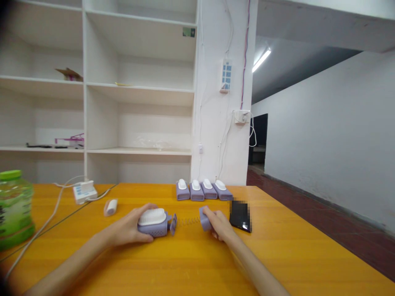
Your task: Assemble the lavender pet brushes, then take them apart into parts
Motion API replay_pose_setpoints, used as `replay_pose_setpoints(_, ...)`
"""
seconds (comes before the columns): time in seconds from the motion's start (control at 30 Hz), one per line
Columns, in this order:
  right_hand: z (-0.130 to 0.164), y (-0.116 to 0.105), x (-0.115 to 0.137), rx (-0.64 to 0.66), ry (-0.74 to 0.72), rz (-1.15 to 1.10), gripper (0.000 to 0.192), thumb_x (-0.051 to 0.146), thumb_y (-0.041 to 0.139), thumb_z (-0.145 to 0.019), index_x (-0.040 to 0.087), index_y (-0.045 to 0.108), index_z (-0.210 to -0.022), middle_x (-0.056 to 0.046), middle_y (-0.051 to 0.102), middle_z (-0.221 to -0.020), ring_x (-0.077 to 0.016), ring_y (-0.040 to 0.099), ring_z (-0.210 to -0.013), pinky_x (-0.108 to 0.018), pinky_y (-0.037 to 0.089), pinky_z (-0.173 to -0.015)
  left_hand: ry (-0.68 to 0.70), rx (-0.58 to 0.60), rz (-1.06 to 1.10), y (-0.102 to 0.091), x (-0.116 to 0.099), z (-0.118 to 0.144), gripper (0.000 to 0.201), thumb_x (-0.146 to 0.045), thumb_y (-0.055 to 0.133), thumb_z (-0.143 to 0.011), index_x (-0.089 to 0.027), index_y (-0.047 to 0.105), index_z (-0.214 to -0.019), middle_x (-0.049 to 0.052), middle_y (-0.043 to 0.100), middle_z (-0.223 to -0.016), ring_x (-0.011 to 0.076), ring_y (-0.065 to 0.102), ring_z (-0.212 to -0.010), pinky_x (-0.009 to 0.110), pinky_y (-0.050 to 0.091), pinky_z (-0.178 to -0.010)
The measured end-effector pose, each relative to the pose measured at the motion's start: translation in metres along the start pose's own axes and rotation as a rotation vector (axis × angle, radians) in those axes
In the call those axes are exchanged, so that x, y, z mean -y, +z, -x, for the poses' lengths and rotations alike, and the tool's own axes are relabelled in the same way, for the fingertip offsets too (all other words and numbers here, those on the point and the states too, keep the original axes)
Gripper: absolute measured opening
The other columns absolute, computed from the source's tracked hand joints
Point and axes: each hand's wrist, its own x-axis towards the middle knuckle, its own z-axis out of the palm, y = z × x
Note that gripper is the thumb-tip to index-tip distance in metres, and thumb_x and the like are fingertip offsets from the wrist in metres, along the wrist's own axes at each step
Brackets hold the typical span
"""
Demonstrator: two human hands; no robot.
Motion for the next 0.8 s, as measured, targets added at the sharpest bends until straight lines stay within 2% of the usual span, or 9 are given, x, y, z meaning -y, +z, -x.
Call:
replay_pose_setpoints(0.13,0.000,-0.003,-0.003,-0.005,-0.013,0.096,0.052,0.067,0.045,-0.087,0.024,0.047,-0.058,0.004,0.039,-0.033,-0.0118,0.039,-0.026,-0.022,0.020,-0.032,-0.065,-0.038,-0.060,-0.010,0.026,-0.002,0.079,-0.042,0.081,-0.067,-0.023,0.052,-0.138,0.008,0.068,-0.126,0.0329,0.064,-0.114,0.041,0.050,-0.099)
replay_pose_setpoints(0.23,-0.001,-0.004,-0.006,-0.020,-0.037,0.197,0.049,0.063,0.050,-0.086,0.024,0.049,-0.057,0.004,0.039,-0.032,-0.0141,0.040,-0.025,-0.024,0.023,-0.033,-0.093,-0.045,-0.100,-0.021,0.037,-0.002,0.081,-0.042,0.081,-0.068,-0.022,0.050,-0.140,0.010,0.069,-0.124,0.0351,0.066,-0.111,0.045,0.050,-0.098)
replay_pose_setpoints(0.33,0.001,-0.005,-0.005,-0.115,-0.142,0.288,0.034,0.052,0.056,-0.086,0.021,0.058,-0.074,0.001,0.051,-0.043,-0.0184,0.051,-0.035,-0.027,0.035,-0.040,-0.069,-0.092,-0.149,-0.029,0.030,-0.002,0.087,-0.044,0.082,-0.069,-0.024,0.045,-0.145,0.013,0.060,-0.140,0.0388,0.055,-0.128,0.052,0.038,-0.111)
replay_pose_setpoints(0.4,0.006,-0.003,-0.002,-0.221,-0.271,0.336,0.027,0.044,0.059,-0.086,0.019,0.061,-0.094,-0.005,0.064,-0.064,-0.0240,0.064,-0.059,-0.032,0.047,-0.057,0.045,-0.146,-0.188,-0.028,0.015,-0.003,0.079,-0.046,0.078,-0.076,-0.026,0.046,-0.145,0.012,0.054,-0.147,0.0369,0.044,-0.137,0.052,0.028,-0.117)
replay_pose_setpoints(0.43,0.010,-0.001,0.001,-0.264,-0.347,0.357,0.027,0.041,0.059,-0.086,0.019,0.060,-0.102,-0.008,0.068,-0.079,-0.0269,0.067,-0.075,-0.035,0.050,-0.069,0.126,-0.169,-0.204,-0.025,0.005,-0.003,0.071,-0.046,0.075,-0.081,-0.027,0.047,-0.143,0.011,0.053,-0.147,0.0348,0.042,-0.139,0.050,0.026,-0.119)
replay_pose_setpoints(0.5,0.021,0.008,0.008,-0.290,-0.495,0.391,0.025,0.034,0.058,-0.087,0.020,0.061,-0.108,-0.012,0.067,-0.104,-0.0300,0.063,-0.103,-0.040,0.046,-0.091,0.292,-0.162,-0.211,-0.011,-0.017,-0.002,0.063,-0.043,0.072,-0.086,-0.030,0.048,-0.142,0.008,0.054,-0.145,0.0310,0.045,-0.136,0.046,0.030,-0.118)
replay_pose_setpoints(0.57,0.033,0.021,0.016,-0.239,-0.639,0.428,0.022,0.028,0.058,-0.088,0.022,0.063,-0.109,-0.011,0.064,-0.118,-0.0290,0.057,-0.115,-0.040,0.041,-0.102,0.358,-0.094,-0.154,0.009,-0.036,-0.002,0.064,-0.042,0.073,-0.086,-0.033,0.046,-0.142,0.006,0.054,-0.145,0.0277,0.048,-0.134,0.042,0.034,-0.116)
replay_pose_setpoints(0.7,0.055,0.050,0.027,-0.097,-0.935,0.594,0.029,0.019,0.056,-0.091,0.024,0.062,-0.119,-0.009,0.062,-0.130,-0.0276,0.053,-0.123,-0.046,0.032,-0.111,0.305,-0.034,-0.007,0.048,-0.046,-0.002,0.074,-0.030,0.080,-0.079,-0.030,0.043,-0.144,0.008,0.051,-0.147,0.0281,0.048,-0.135,0.043,0.035,-0.118)
replay_pose_setpoints(0.8,0.059,0.061,0.029,0.008,-0.988,0.646,0.031,0.020,0.054,-0.095,0.025,0.057,-0.126,-0.006,0.063,-0.129,-0.0239,0.055,-0.122,-0.047,0.026,-0.117,0.233,-0.088,0.060,0.056,-0.035,-0.001,0.075,-0.024,0.081,-0.077,-0.027,0.044,-0.142,0.010,0.054,-0.142,0.0301,0.049,-0.134,0.047,0.036,-0.117)
